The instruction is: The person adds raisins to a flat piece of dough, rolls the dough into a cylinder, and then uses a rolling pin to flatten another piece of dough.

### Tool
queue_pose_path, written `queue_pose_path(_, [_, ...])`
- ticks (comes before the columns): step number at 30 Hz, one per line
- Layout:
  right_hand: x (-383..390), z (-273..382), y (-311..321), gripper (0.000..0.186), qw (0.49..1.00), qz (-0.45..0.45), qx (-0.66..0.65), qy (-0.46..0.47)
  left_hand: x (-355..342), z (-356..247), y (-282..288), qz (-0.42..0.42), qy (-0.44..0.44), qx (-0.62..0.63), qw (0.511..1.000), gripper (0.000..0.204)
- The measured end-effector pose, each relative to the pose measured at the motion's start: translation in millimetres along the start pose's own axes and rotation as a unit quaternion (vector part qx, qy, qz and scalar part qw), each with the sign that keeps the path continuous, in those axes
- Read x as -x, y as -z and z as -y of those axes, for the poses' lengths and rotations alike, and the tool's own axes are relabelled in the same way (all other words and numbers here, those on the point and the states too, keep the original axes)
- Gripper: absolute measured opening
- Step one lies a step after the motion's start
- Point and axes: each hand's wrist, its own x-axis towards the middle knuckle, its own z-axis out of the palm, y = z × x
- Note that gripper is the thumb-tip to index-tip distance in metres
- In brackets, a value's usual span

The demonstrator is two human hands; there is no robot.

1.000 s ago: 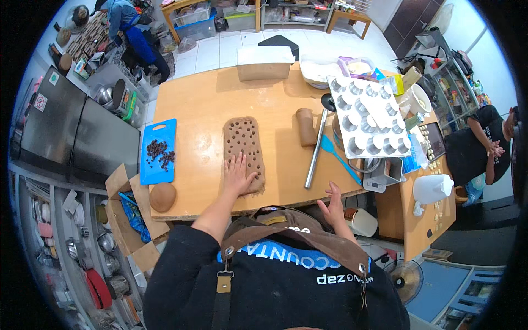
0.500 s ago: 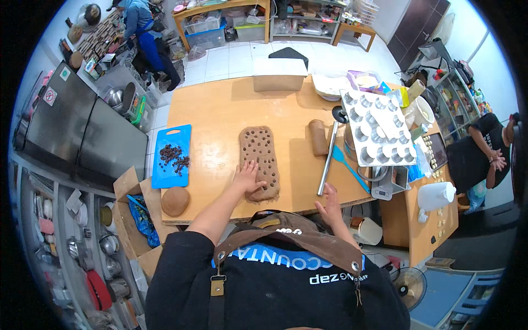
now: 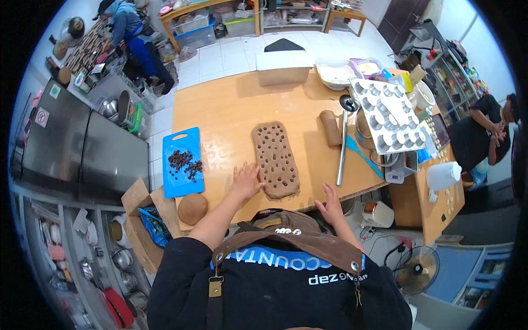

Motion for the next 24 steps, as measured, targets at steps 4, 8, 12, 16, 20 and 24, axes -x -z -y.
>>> queue_pose_path(4, [6.1, 10.5, -10.7, 0.068, 0.998, 0.013, 0.061, -0.029, -20.1, 16.7, -1.6, -0.164, -0.006, 0.040, 0.986, 0.092])
queue_pose_path(8, [6.4, 20.9, -13.7, 0.071, 0.993, 0.034, 0.098, -0.055, -50.1, 18.4, 17.3, -0.201, -0.052, 0.032, 0.978, 0.092])
queue_pose_path(12, [-23.6, 19.1, -16.4, 0.075, 0.989, 0.037, 0.134, -0.041, -81.0, -1.8, 41.3, -0.169, -0.068, 0.048, 0.982, 0.092])
queue_pose_path(16, [-90.4, 30.3, -20.6, 0.081, 0.979, 0.105, 0.175, -0.013, -117.0, -4.7, 39.0, -0.127, -0.066, 0.018, 0.990, 0.090])
queue_pose_path(20, [-168.7, 50.5, -26.7, 0.084, 0.983, 0.116, 0.139, 0.021, -118.7, -9.5, 32.7, -0.103, -0.030, 0.011, 0.994, 0.090])
queue_pose_path(24, [-234.2, 50.2, -64.2, 0.085, 0.990, 0.055, 0.112, 0.066, -118.6, -4.3, 36.4, -0.088, -0.021, 0.038, 0.995, 0.089])
